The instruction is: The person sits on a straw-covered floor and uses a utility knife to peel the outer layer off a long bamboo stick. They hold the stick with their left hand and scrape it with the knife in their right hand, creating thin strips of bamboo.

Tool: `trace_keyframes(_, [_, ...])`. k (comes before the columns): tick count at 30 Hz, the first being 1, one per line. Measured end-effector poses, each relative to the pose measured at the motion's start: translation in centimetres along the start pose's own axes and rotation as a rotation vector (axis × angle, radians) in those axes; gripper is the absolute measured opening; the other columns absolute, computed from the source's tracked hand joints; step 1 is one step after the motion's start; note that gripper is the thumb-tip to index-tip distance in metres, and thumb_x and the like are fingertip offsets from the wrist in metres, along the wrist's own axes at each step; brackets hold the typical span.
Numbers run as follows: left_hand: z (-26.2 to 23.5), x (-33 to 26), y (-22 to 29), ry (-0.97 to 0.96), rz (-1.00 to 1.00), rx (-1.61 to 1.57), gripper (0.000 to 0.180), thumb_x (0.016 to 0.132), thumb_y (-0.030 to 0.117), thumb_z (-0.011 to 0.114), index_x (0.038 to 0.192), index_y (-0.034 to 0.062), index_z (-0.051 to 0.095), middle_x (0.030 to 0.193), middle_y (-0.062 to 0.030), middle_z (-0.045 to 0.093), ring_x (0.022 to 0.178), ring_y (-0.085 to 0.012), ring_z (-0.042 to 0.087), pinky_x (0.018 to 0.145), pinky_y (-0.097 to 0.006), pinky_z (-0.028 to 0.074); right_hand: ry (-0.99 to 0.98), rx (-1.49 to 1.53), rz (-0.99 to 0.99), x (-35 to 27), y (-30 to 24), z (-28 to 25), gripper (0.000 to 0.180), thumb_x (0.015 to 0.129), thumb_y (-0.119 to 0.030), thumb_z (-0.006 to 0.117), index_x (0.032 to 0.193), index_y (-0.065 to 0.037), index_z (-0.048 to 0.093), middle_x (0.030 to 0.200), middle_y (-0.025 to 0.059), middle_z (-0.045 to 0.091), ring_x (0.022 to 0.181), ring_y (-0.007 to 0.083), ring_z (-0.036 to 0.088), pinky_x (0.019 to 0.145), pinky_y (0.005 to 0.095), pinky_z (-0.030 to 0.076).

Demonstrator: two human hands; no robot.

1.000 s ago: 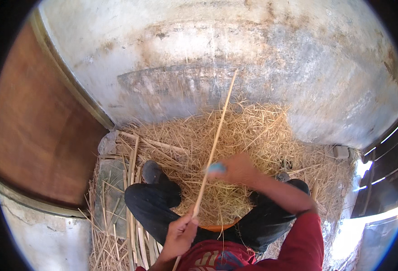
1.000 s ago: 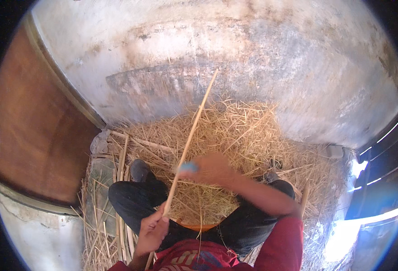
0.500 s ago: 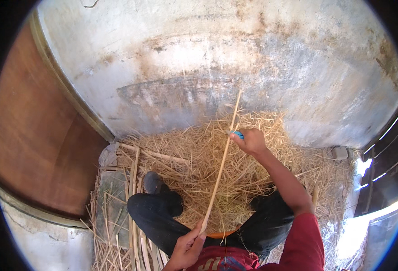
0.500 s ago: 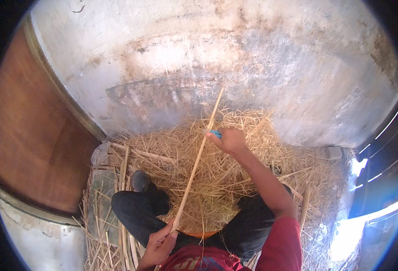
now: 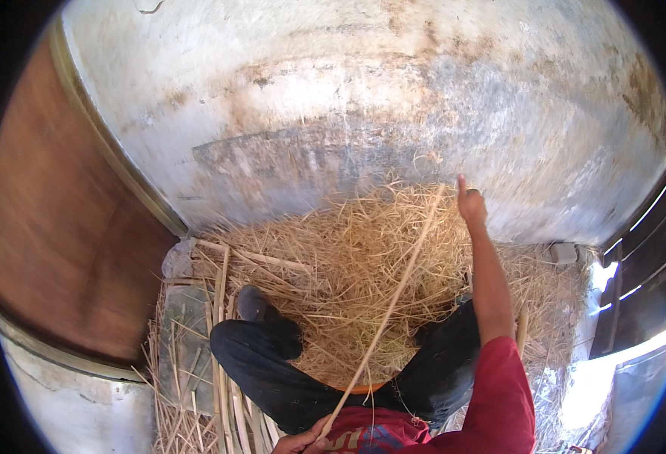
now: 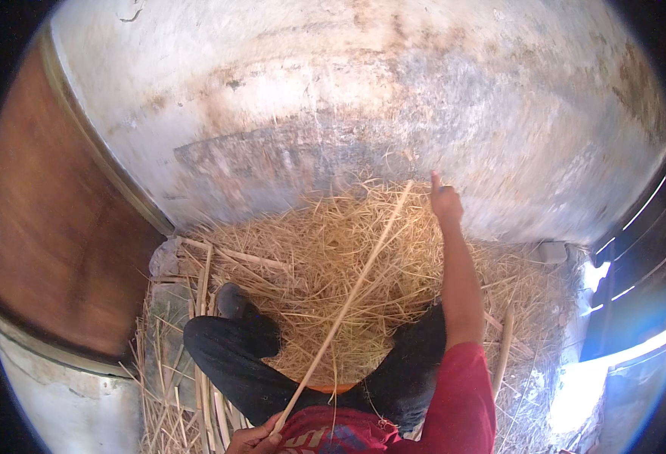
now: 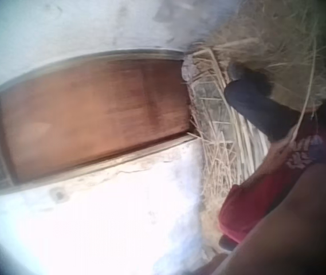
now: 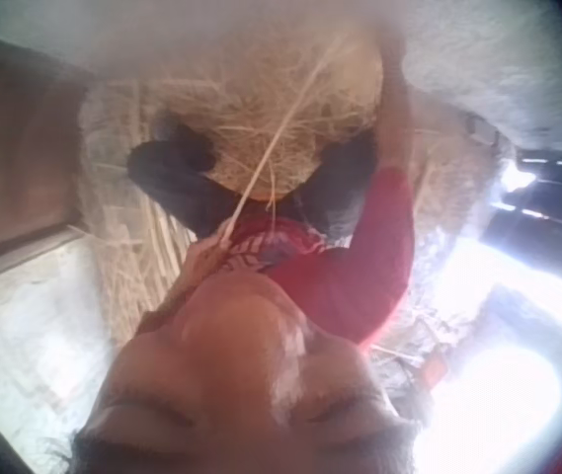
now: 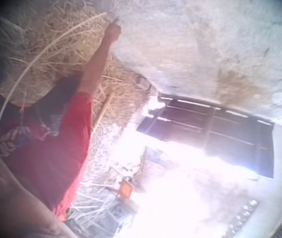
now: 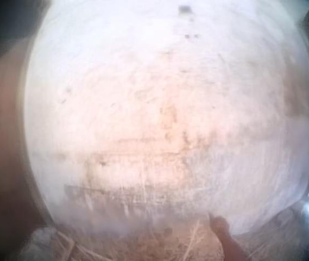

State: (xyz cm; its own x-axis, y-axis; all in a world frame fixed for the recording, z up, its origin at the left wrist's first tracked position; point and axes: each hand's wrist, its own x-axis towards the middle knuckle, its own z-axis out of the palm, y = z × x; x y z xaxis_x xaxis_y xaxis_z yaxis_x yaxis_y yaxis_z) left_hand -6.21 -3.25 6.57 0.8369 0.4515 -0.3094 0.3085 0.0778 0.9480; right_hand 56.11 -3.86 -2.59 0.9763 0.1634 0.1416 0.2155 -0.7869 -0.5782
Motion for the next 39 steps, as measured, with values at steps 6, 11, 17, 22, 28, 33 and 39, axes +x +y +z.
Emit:
trace_keyframes(6, [-1.2, 5.0, -0.8, 0.181, -0.071, -0.096, 0.045, 0.097, 0.010, 0.048, 0.140, 0.0014, 0.037, 0.065, 0.0063, 0.042, 0.053, -0.0009, 0.037, 0.048, -0.017, 0.032, -0.508, -0.051, -0.293, -9.4, -7.6, -1.7, 0.081, 0.085, -0.074, 0.033, 0.063, -0.001, 0.058, 0.058, 0.0114, 0.056, 0.057, 0.0265, 0.056, 0.067, 0.0438, 0.048])
trace_keyframes(11, [-1.2, 9.3, 0.9, 0.140, 0.082, -0.168, 0.045, 0.097, 0.010, 0.047, 0.140, 0.0021, 0.036, 0.064, 0.0063, 0.042, 0.052, -0.0010, 0.037, 0.046, -0.018, 0.031, -0.662, -0.107, -1.071, -26.7, -11.7, -6.1, 0.059, 0.083, -0.065, 0.050, 0.073, -0.010, 0.068, 0.058, 0.0131, 0.060, 0.052, 0.0255, 0.060, 0.052, 0.0415, 0.048])
trace_keyframes(17, [0.4, 7.6, 2.3, 0.129, 0.076, -0.106, 0.046, 0.096, 0.007, 0.048, 0.140, -0.0026, 0.034, 0.071, 0.0086, 0.038, 0.063, 0.0003, 0.033, 0.054, -0.015, 0.028, -0.496, -0.083, -0.902, -22.1, -11.9, -5.2, 0.072, 0.078, -0.076, 0.041, 0.077, -0.009, 0.068, 0.062, 0.0138, 0.062, 0.058, 0.0306, 0.063, 0.053, 0.0423, 0.049])
trace_keyframes(22, [0.7, 7.8, 2.4, 0.153, 0.098, -0.100, 0.045, 0.096, 0.006, 0.048, 0.138, -0.0039, 0.035, 0.073, 0.0072, 0.041, 0.064, -0.0003, 0.034, 0.055, -0.015, 0.028, -0.567, -0.068, -1.011, -25.8, -11.3, -5.4, 0.070, 0.076, -0.075, 0.047, 0.067, -0.008, 0.063, 0.056, 0.0121, 0.058, 0.053, 0.0298, 0.062, 0.050, 0.0415, 0.048])
trace_keyframes(28, [0.1, 8.1, 1.0, 0.151, 0.222, 0.097, 0.043, 0.095, 0.004, 0.046, 0.137, -0.0038, 0.038, 0.071, 0.0049, 0.042, 0.062, -0.0012, 0.034, 0.053, -0.017, 0.029, -0.290, 0.049, -1.159, -23.2, -10.2, -4.0, 0.065, 0.075, -0.072, 0.054, 0.059, -0.010, 0.057, 0.048, 0.0076, 0.052, 0.043, 0.0254, 0.056, 0.042, 0.0381, 0.044])
trace_keyframes(33, [0.6, 7.8, 1.4, 0.110, 0.210, 0.123, 0.045, 0.096, 0.005, 0.046, 0.139, -0.0027, 0.035, 0.071, 0.0023, 0.039, 0.062, -0.0021, 0.035, 0.056, -0.019, 0.031, -0.103, 0.138, -1.199, -21.6, -10.3, -3.0, 0.064, 0.077, -0.071, 0.053, 0.058, -0.010, 0.056, 0.047, 0.0066, 0.050, 0.039, 0.0229, 0.052, 0.040, 0.0371, 0.042])
trace_keyframes(39, [0.5, 3.7, -1.3, 0.031, 0.064, 0.155, 0.043, 0.097, 0.013, 0.046, 0.138, 0.0004, 0.039, 0.089, 0.0000, 0.057, 0.078, -0.0073, 0.052, 0.071, -0.021, 0.043, -0.207, -0.060, -0.594, -10.7, -8.4, -3.3, 0.076, 0.082, -0.077, 0.035, 0.073, -0.009, 0.069, 0.050, 0.0043, 0.051, 0.042, 0.0206, 0.049, 0.041, 0.0349, 0.041])
